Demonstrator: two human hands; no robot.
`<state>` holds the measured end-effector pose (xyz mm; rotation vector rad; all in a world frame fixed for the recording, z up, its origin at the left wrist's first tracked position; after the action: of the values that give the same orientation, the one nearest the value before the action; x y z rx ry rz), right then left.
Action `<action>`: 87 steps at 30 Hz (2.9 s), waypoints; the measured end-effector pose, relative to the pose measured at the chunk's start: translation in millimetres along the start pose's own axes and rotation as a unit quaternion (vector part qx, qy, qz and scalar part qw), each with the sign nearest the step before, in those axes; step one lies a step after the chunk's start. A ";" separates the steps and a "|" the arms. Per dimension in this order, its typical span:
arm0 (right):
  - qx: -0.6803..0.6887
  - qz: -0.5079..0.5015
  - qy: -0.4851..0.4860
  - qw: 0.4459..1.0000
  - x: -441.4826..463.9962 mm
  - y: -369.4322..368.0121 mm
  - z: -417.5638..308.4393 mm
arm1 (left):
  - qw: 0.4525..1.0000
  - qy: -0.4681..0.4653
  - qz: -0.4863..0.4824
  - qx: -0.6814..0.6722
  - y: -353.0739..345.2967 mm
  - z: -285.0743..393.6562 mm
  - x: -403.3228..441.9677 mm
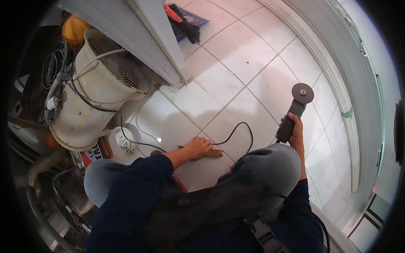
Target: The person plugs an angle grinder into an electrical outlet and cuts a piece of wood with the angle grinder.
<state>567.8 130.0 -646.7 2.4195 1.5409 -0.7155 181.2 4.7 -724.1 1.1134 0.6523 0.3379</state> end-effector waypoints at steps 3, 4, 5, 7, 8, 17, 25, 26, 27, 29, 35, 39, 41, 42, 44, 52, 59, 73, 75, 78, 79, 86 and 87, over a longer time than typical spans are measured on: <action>-0.075 0.020 0.019 0.997 -11.7 26.7 -16.9 | 0.996 -0.044 -0.081 -0.007 11.3 6.7 6.2; -0.074 0.022 0.020 0.997 -12.9 34.4 -18.5 | 0.996 -0.046 -0.081 -0.005 27.4 3.5 13.2; -0.127 0.037 0.048 0.990 -12.7 44.3 -26.0 | 0.982 -0.051 -0.165 -0.078 39.8 -3.7 22.9; -0.213 0.060 0.083 0.972 -11.4 65.1 -37.4 | 0.960 -0.021 -0.191 -0.203 83.5 -21.2 33.7; -0.213 0.063 0.084 0.971 -12.2 69.6 -38.9 | 0.959 0.014 -0.134 -0.251 106.9 -39.9 38.8; -0.172 0.041 0.034 0.984 -43.8 74.5 -28.6 | 0.900 0.273 0.287 -0.183 157.2 -135.5 108.1; -0.120 0.045 0.007 0.992 -49.3 68.3 -24.7 | 0.897 0.077 0.015 -0.436 71.3 24.9 133.7; -0.122 0.039 0.004 0.992 -46.2 66.4 -23.3 | 0.895 0.084 0.017 -0.437 66.0 30.0 132.5; -0.124 0.035 0.005 0.992 -43.4 63.6 -22.7 | 0.877 0.107 -0.012 -0.468 67.5 34.2 128.7; -0.122 0.029 0.005 0.992 -37.3 57.3 -19.5 | 0.910 0.123 -0.139 -0.371 50.8 36.3 124.2; -0.158 0.003 0.029 0.987 -30.4 31.1 -20.8 | 0.896 0.157 -0.414 0.032 -14.2 -62.7 22.6; -0.151 -0.004 0.007 0.989 -32.0 28.6 -13.5 | 0.901 0.391 -0.155 -0.106 55.9 -140.2 68.3; -0.149 -0.013 0.003 0.989 -34.1 26.6 -14.4 | 0.914 0.365 -0.031 -0.175 93.7 -117.6 105.1; -0.154 -0.009 -0.006 0.988 -34.6 26.3 -15.2 | 0.919 0.302 0.019 -0.253 123.2 -88.3 112.3; -0.156 -0.006 -0.016 0.988 -38.9 27.4 -15.3 | 0.960 0.105 0.164 -0.203 135.1 -14.9 125.3; -0.150 0.035 -0.018 0.988 -51.8 29.3 -19.4 | 0.978 0.107 -0.036 -0.176 25.2 11.2 117.2; -0.178 0.034 0.006 0.983 -34.2 35.1 -4.4 | 0.961 -0.080 -0.264 0.003 -23.7 61.4 37.6; -0.166 0.003 0.004 0.986 -38.9 15.7 0.5 | 0.797 0.491 0.230 -0.265 120.8 -173.8 68.5; -0.171 0.003 -0.005 0.985 -41.2 16.3 -0.4 | 0.801 0.480 0.230 -0.273 112.2 -180.5 70.0; -0.181 -0.008 0.006 0.983 -36.5 22.7 5.0 | 0.815 0.440 0.198 -0.323 116.9 -175.2 78.2; -0.188 -0.017 0.022 0.982 -34.5 23.5 6.1 | 0.820 0.409 0.168 -0.364 118.7 -166.9 84.6; -0.209 -0.022 0.075 0.975 -27.3 7.9 5.1 | 0.850 0.347 0.060 -0.393 96.8 -154.0 107.9; -0.230 -0.033 0.082 0.969 -28.0 2.9 2.4 | 0.854 0.364 0.121 -0.351 96.2 -157.6 103.8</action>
<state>560.0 105.3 -635.4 2.1261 1.6345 -0.1395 166.8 215.9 -714.1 0.3200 0.9420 1.1548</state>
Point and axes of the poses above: each hand's wrist, its own x-axis towards the middle knuckle, its own y-axis out of the back of the hand, z = x × y, the point moved 8 cm from there along x, towards the middle knuckle, and after that the axes turned 7 degrees about y, right-handed, at the moved point
